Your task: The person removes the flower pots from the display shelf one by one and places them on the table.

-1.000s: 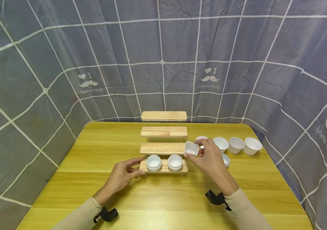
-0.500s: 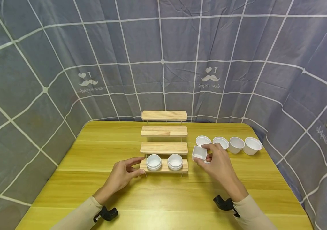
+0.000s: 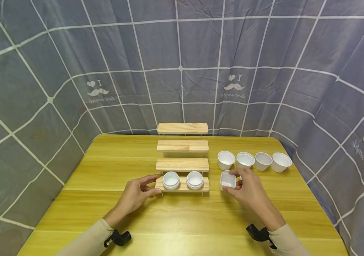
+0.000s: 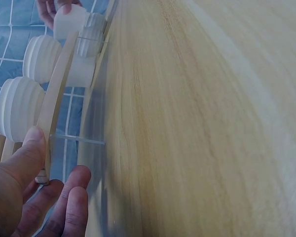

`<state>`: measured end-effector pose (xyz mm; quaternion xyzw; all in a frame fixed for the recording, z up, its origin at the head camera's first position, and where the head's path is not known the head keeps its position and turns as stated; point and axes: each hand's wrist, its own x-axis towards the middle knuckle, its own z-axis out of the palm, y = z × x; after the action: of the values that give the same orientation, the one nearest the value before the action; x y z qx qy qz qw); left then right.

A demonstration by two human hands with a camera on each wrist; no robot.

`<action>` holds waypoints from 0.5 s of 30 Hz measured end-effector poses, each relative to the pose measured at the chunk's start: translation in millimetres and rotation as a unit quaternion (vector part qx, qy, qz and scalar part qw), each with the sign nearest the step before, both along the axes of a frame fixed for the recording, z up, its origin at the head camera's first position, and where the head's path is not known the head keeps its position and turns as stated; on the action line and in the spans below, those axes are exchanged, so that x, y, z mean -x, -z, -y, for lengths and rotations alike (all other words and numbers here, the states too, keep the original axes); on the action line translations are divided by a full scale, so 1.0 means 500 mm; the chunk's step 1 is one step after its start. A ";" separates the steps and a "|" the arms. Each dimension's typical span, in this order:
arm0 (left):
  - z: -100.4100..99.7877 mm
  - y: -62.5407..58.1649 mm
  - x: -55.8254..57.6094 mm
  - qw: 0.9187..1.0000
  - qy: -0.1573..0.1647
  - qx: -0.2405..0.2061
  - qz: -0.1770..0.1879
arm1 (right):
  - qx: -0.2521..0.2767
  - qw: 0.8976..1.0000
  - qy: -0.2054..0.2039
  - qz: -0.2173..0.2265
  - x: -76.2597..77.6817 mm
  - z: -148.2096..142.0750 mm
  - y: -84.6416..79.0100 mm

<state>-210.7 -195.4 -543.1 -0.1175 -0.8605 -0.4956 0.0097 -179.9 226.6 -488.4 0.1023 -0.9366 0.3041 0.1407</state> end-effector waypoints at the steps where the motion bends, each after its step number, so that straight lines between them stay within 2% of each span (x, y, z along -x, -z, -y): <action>1: 0.000 -0.001 0.000 1.000 -0.001 0.001 0.001 | -0.005 1.000 0.000 0.004 -0.001 -0.003 0.003; 7: 0.000 -0.002 0.000 1.000 0.000 0.001 0.002 | -0.028 0.999 -0.004 0.031 -0.003 -0.018 0.020; 15: 0.000 -0.003 -0.005 1.000 0.000 0.002 -0.006 | -0.033 0.997 -0.020 0.068 -0.002 -0.033 0.036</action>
<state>-208.3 -195.5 -541.7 -0.1205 -0.8615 -0.4931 0.0149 -179.0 243.0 -506.5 0.1050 -0.9513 0.2820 0.0672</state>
